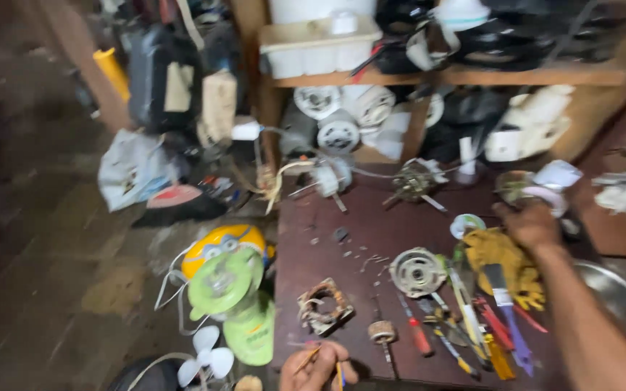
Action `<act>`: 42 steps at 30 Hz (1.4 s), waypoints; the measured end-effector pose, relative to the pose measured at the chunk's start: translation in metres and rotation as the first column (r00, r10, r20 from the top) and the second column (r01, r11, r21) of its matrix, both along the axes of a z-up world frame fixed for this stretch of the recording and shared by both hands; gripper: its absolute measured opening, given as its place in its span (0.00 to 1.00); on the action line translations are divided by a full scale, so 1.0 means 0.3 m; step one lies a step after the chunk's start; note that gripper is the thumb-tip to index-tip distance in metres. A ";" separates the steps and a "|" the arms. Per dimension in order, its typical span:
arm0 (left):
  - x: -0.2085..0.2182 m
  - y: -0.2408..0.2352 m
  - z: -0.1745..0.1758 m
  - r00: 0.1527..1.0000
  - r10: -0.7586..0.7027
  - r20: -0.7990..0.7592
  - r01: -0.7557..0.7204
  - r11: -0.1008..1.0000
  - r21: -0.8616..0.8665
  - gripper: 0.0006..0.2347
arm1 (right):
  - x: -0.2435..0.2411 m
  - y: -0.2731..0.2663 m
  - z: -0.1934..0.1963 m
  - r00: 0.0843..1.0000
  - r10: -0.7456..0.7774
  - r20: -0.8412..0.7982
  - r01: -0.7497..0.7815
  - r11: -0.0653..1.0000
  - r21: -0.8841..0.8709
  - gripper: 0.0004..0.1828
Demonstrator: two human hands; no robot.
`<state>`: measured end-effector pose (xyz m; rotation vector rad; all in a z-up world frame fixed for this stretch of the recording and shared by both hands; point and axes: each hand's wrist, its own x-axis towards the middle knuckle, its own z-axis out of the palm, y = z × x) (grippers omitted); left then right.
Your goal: The person wraps electrical wires with black tape, then uses pliers to trim and adjust wires on a motor stator. They handle the stator and wires throughout the process.
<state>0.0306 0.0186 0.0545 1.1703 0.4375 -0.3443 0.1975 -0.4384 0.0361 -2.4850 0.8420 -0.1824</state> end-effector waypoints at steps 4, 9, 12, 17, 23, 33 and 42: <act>0.003 0.016 -0.083 0.939 0.137 0.316 -0.138 0.990 -0.018 0.18 | -0.150 0.340 0.256 1.000 -0.026 0.015 0.026 1.000 -0.004 0.29; 0.017 0.051 -0.111 0.976 -0.016 0.215 0.027 0.999 -0.047 0.17 | -0.436 0.596 0.193 0.762 0.448 0.468 -0.398 0.894 -0.207 0.18; 0.017 0.043 -0.114 0.973 -0.188 0.132 0.218 0.937 -0.272 0.16 | -0.624 0.833 0.167 0.898 0.276 0.344 -0.370 0.895 0.249 0.18; -0.002 0.020 -0.128 0.968 -0.152 0.201 0.211 0.925 -0.316 0.17 | -0.774 1.019 -0.031 0.888 0.258 0.381 -0.435 0.744 0.508 0.26; -0.027 -0.001 -0.145 0.950 -0.200 0.239 0.261 0.930 -0.258 0.21 | -0.772 1.024 -0.047 0.754 0.293 0.588 -0.589 0.699 0.406 0.11; -0.043 -0.032 -0.193 0.933 -0.314 0.173 0.347 0.912 -0.216 0.16 | -0.794 1.029 -0.205 0.826 0.149 0.544 -0.555 0.382 0.739 0.07; -0.046 -0.014 -0.173 0.947 -0.169 0.272 0.296 0.784 -0.546 0.11 | -0.817 1.044 -0.257 0.877 0.229 0.422 -0.479 0.348 0.806 0.17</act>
